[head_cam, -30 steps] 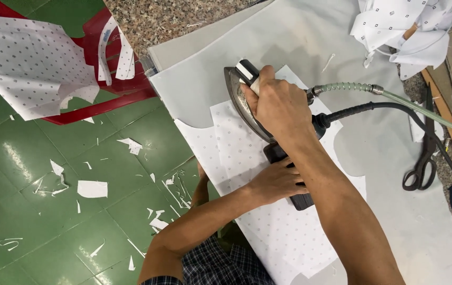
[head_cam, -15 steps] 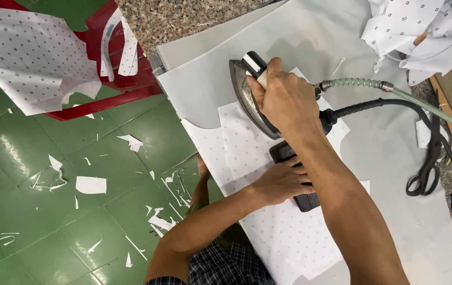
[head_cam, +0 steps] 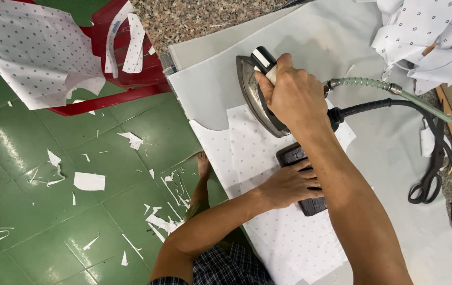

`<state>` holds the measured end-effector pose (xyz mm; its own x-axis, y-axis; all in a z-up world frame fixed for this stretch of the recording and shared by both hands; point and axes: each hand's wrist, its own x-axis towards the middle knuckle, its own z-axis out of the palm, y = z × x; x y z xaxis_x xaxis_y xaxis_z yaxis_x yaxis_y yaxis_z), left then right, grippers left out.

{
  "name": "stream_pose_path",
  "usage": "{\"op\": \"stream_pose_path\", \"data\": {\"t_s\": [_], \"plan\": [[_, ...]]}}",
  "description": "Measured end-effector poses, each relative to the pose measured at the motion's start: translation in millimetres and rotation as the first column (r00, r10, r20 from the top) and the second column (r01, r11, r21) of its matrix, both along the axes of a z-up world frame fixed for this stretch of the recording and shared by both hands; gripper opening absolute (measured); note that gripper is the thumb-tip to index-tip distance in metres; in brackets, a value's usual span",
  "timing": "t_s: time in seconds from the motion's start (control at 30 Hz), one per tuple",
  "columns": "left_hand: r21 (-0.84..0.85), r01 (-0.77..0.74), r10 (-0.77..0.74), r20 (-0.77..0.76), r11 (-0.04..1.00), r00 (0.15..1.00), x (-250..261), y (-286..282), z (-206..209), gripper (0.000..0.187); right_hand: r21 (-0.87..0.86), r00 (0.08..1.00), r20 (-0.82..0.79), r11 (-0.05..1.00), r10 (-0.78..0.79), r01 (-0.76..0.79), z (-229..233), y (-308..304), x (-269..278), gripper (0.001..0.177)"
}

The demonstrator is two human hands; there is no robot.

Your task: The person irons a white patterned fabric piece on a work table using a steam iron and a black pressing block. They repeatedly smooth the fabric with their hands and press different sections with the iron and block.

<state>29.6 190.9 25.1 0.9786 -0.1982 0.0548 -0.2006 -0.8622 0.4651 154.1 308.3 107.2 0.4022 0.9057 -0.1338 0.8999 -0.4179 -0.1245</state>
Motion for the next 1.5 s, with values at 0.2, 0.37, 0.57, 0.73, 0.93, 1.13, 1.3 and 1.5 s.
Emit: {"op": "stream_pose_path", "data": {"t_s": [0.2,0.37,0.57,0.73,0.93,1.13,1.3,1.5], "plan": [[-0.033,-0.006,0.008,0.049,0.999,0.999,-0.4,-1.9,-6.9,0.082,-0.010,1.000,0.023,1.000,-0.001,0.001,-0.1,5.5,-1.3,0.049],[-0.055,-0.015,0.019,0.087,0.998,0.996,0.6,-4.1,-10.2,0.083,-0.012,1.000,0.026,1.000,-0.008,0.008,-4.8,10.8,0.9,0.050],[-0.154,-0.072,0.113,0.272,0.985,0.956,3.6,-45.5,-42.0,0.059,0.018,0.998,0.050,0.999,0.041,-0.042,-18.7,10.3,7.5,0.055],[0.086,-0.093,0.065,0.288,0.992,0.955,-24.4,-68.7,-30.8,0.037,0.047,0.999,-0.014,0.998,0.042,-0.042,-6.2,8.7,4.8,0.055],[-0.220,-0.021,0.017,-0.022,0.975,1.000,-123.2,27.4,34.2,0.057,-0.044,0.971,-0.223,0.996,-0.089,0.081,15.0,3.0,-1.1,0.048],[-0.171,-0.376,0.407,0.218,0.911,0.887,-154.7,127.8,16.6,0.073,-0.063,0.920,-0.308,0.970,-0.242,0.234,26.3,-55.1,-22.1,0.051],[0.045,-0.357,0.336,0.248,0.933,0.908,-91.6,165.4,13.5,0.063,-0.055,0.923,-0.191,0.943,-0.333,0.329,6.7,-144.9,-56.6,0.045],[0.141,0.111,-0.113,0.008,0.984,0.994,-18.8,145.8,3.4,0.061,-0.049,0.841,-0.133,0.851,-0.525,0.523,5.9,-237.3,-72.9,0.043]]}}
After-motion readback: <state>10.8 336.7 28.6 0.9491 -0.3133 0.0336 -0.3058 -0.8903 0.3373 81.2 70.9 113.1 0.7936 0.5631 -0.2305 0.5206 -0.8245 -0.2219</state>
